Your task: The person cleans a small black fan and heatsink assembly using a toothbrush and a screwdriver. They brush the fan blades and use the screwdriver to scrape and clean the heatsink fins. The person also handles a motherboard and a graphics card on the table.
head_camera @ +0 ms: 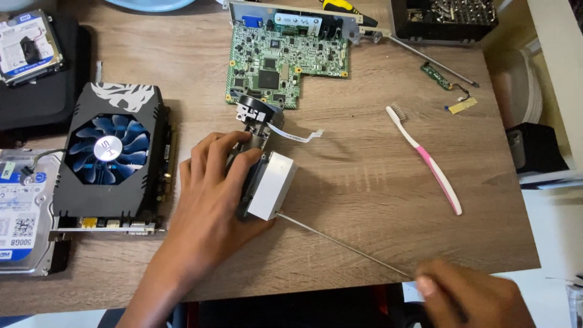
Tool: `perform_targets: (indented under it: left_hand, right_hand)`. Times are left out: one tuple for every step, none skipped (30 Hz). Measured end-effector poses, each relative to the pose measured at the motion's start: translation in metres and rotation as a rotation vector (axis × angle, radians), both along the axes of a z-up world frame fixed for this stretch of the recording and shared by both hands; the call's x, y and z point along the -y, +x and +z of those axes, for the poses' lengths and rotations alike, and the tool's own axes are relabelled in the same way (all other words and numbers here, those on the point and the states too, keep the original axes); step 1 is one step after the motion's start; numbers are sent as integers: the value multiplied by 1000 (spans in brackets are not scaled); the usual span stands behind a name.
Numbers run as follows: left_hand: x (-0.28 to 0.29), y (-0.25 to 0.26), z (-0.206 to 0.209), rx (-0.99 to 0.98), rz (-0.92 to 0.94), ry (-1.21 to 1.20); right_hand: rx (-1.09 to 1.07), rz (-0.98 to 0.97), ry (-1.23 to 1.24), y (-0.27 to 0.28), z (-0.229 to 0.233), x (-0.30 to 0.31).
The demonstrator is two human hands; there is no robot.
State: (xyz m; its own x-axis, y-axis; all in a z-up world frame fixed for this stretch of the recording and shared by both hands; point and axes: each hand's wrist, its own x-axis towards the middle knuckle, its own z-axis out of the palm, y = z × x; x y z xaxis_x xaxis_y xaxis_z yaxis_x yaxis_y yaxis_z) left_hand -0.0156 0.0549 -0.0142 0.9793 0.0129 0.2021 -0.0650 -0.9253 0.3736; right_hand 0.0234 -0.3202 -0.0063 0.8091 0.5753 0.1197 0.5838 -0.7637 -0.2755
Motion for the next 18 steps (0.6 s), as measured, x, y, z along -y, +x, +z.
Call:
perform_targets:
  left_hand:
    - [-1,-1,1,23,-7,-4]
    - [-1,-2,1,21,-7,-4]
    - [-1,-2,0,30,-10,-4]
    - [-1,-2,0,43,-15,-6]
    - [-2,-1,0,44,-16,-6]
    - [-2,-1,0,27,-16,-11]
    - [-3,-1,0,11,-17,-15]
    - [-2,-1,-2,10,-13,-16]
    - [-2,0,-5,-12,-18,1]
    - [-2,0,-7,-37,-22,18]
    - [-2,-1,-6,-39,-18,17]
    - [-3,0,-4,-36,-25,-21]
    - [-4,1,-3,-33,-31,-60]
    - [-5,1,-1,-36,-26,-60]
    - [-6,1,0,-13,-44,-89]
    - [-7,2,2,8,-62,-119]
    - [-6,0,1,5,-57,-121]
    - [-5,0,0,-14,-64,-97]
  right_hand:
    - [-487,-337,-149,0,-13,23]
    - [-489,-337,-149,7,-9,25]
    - [-884,-375,107,14,-5,26]
    - [-1264,-407,380,21,-1,27]
    - [-1263,-408,380,23,3,24]
    - [-1365,-360,379,26,7,21]
    - [-1467,-311,377,28,11,17]
    - [-1468,-309,373,29,6,16]
    - [-1491,-353,442,29,1,15]
    - [-1515,-397,512,29,-4,14]
    - [-1518,-396,507,27,-7,14]
    - [-1434,-406,463,26,-10,13]
    - [-1350,-415,419,24,-12,12]
    - [-1354,-411,414,24,-16,16]
    - [-1023,-178,247,24,-20,19]
    - [-679,37,89,24,-23,22]
    - [-683,41,85,20,-13,20]
    - [-264,270,-144,17,-4,18]
